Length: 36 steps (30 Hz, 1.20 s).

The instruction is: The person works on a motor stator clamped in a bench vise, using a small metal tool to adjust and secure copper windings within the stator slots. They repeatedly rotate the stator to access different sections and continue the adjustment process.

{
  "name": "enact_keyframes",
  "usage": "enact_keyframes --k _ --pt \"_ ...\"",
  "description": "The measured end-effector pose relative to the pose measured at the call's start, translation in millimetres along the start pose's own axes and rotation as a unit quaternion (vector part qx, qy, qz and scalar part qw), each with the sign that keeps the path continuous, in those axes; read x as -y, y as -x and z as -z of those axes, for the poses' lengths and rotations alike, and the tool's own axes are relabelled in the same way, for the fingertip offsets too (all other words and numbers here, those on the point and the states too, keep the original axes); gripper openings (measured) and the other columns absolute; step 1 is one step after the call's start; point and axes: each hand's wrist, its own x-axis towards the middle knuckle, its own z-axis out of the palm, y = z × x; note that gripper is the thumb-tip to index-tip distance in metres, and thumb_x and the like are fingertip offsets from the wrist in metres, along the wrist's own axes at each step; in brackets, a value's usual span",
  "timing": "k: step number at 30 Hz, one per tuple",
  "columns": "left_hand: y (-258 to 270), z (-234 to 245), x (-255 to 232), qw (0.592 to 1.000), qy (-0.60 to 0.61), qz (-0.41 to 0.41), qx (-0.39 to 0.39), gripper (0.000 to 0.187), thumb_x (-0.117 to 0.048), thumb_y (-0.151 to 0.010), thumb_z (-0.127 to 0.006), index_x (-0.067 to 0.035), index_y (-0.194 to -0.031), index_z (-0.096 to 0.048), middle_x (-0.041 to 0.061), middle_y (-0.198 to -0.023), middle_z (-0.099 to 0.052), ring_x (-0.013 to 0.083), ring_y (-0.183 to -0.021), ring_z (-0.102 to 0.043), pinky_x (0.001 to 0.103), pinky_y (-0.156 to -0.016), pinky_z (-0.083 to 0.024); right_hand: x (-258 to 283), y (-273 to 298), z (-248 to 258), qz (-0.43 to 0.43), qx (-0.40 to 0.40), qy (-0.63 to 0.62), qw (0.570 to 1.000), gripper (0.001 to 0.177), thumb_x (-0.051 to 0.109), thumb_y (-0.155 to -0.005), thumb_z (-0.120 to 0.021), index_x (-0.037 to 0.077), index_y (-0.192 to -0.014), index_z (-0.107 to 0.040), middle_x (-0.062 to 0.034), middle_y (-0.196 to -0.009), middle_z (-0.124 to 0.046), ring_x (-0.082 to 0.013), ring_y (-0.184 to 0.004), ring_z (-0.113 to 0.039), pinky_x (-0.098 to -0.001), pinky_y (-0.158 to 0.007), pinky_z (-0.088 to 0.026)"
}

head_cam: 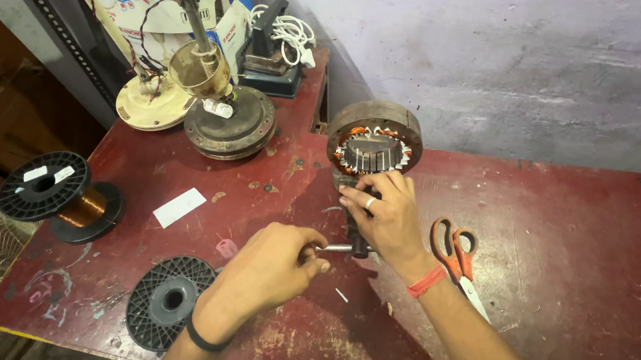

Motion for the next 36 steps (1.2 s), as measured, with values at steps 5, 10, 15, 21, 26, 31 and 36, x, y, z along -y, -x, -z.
enact_keyframes --k 5,10,15,21,26,31,36 --pt "-4.6 -2.3 5.2 0.993 0.025 -0.104 -0.043 0.017 -0.017 -0.088 -0.070 -0.005 -0.095 -0.079 0.013 -0.073 -0.074 0.0269 -0.070 -0.074 0.039 -0.087 -0.048 -1.3 4.1 -5.0 -0.025 -0.030 -0.022 0.999 0.013 0.015 -0.085 -0.081 0.012 -0.098 -0.080 -0.0005 -0.097 -0.069 -0.0215 -0.095 -0.059 -0.0376 -0.083 -0.042" --pt "-33.0 -7.4 3.1 0.981 0.154 -0.020 -0.117 0.024 -0.025 -0.095 -0.064 -0.005 -0.099 -0.077 0.009 -0.060 -0.068 0.0145 -0.055 -0.063 0.037 -0.056 -0.051 0.2 5.1 -3.0 -0.033 -0.038 -0.035 0.998 0.015 0.013 -0.087 -0.078 0.008 -0.101 -0.079 -0.0030 -0.101 -0.072 -0.0228 -0.099 -0.061 -0.0380 -0.087 -0.042" --pt "-77.0 -26.1 1.1 0.938 0.252 -0.047 -0.233 0.028 -0.025 -0.098 -0.062 -0.001 -0.098 -0.075 0.008 -0.065 -0.067 0.0117 -0.056 -0.060 0.033 -0.053 -0.048 4.9 8.5 -2.8 -0.068 -0.073 -0.045 0.994 0.011 0.010 -0.092 -0.075 0.004 -0.101 -0.077 -0.0072 -0.103 -0.072 -0.0270 -0.101 -0.062 -0.0396 -0.089 -0.045" --pt "-101.1 -54.6 2.0 0.926 0.220 -0.053 -0.301 0.029 -0.028 -0.097 -0.064 -0.001 -0.099 -0.074 0.016 -0.066 -0.069 0.0227 -0.056 -0.069 0.038 -0.054 -0.050 4.0 8.5 -9.5 -0.143 -0.113 -0.029 0.983 0.012 0.011 -0.088 -0.079 0.002 -0.095 -0.075 -0.0095 -0.093 -0.069 -0.0297 -0.093 -0.061 -0.0407 -0.081 -0.049" --pt "-99.3 -61.5 4.3 0.938 0.153 -0.100 -0.294 0.025 -0.027 -0.096 -0.064 -0.005 -0.099 -0.076 0.022 -0.070 -0.066 0.0359 -0.059 -0.066 0.042 -0.054 -0.048 -3.5 5.4 -7.2 -0.150 -0.087 -0.027 0.984 0.011 0.007 -0.086 -0.079 0.000 -0.091 -0.073 -0.0110 -0.089 -0.069 -0.0297 -0.086 -0.062 -0.0395 -0.075 -0.051" --pt "-97.7 -61.0 6.9 0.931 0.125 -0.124 -0.318 0.024 -0.026 -0.096 -0.065 -0.004 -0.093 -0.074 0.021 -0.072 -0.066 0.0392 -0.061 -0.064 0.044 -0.052 -0.046 -7.6 10.4 -12.2 -0.223 -0.131 -0.112 0.960 0.024 0.007 -0.082 -0.082 0.002 -0.102 -0.069 -0.0049 -0.083 -0.069 -0.0145 -0.074 -0.062 -0.0308 -0.068 -0.052" --pt "-105.4 -65.0 1.8 0.909 0.164 -0.101 -0.370 0.025 -0.023 -0.096 -0.066 -0.001 -0.086 -0.071 0.022 -0.067 -0.062 0.0397 -0.058 -0.061 0.044 -0.053 -0.045 -31.1 27.0 0.0 -0.272 -0.230 -0.330 0.874 0.035 0.004 -0.091 -0.080 0.006 -0.117 -0.056 -0.0026 -0.102 -0.066 -0.0099 -0.089 -0.062 -0.0247 -0.079 -0.052"
